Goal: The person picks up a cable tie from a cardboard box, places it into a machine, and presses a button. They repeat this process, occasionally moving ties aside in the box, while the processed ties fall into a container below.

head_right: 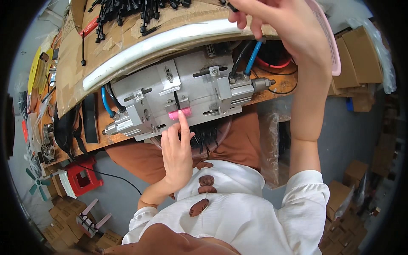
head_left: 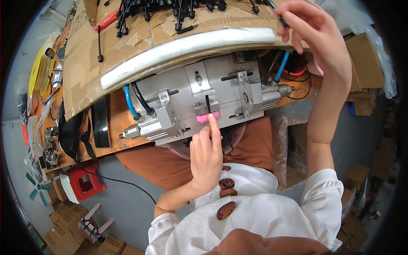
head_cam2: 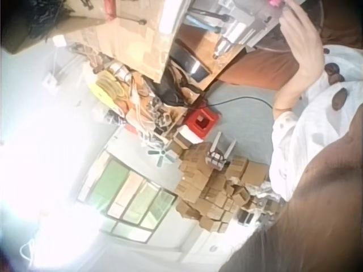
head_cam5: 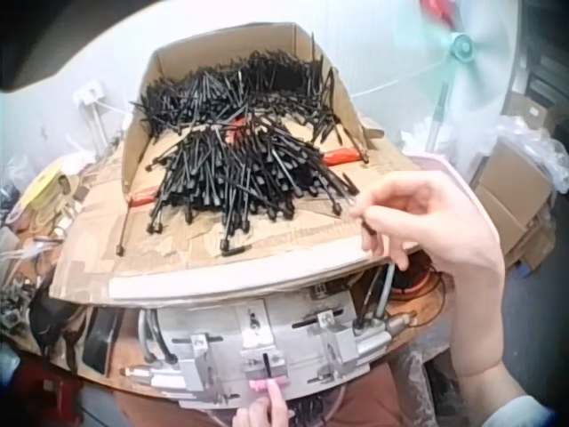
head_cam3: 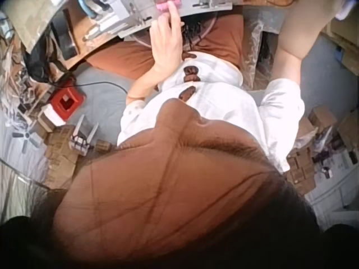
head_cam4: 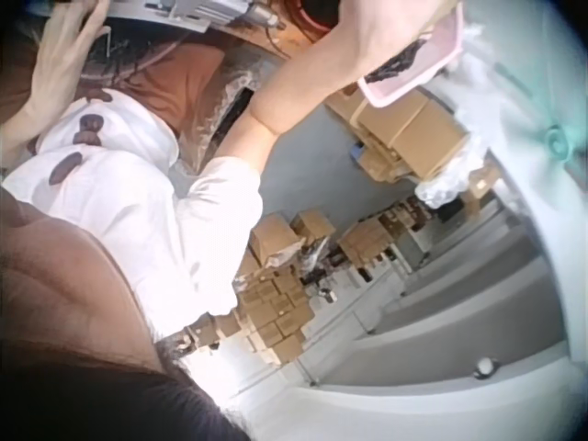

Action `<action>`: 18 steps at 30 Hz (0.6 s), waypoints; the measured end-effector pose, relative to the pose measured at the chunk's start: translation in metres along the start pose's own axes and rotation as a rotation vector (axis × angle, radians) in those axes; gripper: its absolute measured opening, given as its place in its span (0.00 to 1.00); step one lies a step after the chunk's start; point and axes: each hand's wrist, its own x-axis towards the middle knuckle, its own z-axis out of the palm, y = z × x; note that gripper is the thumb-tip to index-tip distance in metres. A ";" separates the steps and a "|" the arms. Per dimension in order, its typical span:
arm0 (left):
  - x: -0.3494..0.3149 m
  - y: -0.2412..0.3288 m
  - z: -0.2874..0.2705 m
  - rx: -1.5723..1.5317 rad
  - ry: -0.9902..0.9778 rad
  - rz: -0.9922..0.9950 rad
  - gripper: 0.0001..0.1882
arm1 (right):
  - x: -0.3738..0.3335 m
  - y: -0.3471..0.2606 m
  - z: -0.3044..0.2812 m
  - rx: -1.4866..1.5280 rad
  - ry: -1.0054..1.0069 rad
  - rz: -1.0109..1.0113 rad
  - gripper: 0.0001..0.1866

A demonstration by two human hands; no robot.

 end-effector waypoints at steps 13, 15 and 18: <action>0.001 0.002 -0.001 0.093 -0.006 0.000 0.35 | -0.090 0.001 0.051 0.362 0.303 -0.176 0.11; 0.003 0.002 -0.001 0.089 -0.016 0.011 0.35 | -0.100 -0.005 0.065 0.372 0.347 -0.136 0.12; 0.001 -0.001 -0.002 0.081 -0.029 0.010 0.35 | -0.116 0.004 0.086 0.289 0.266 -0.132 0.13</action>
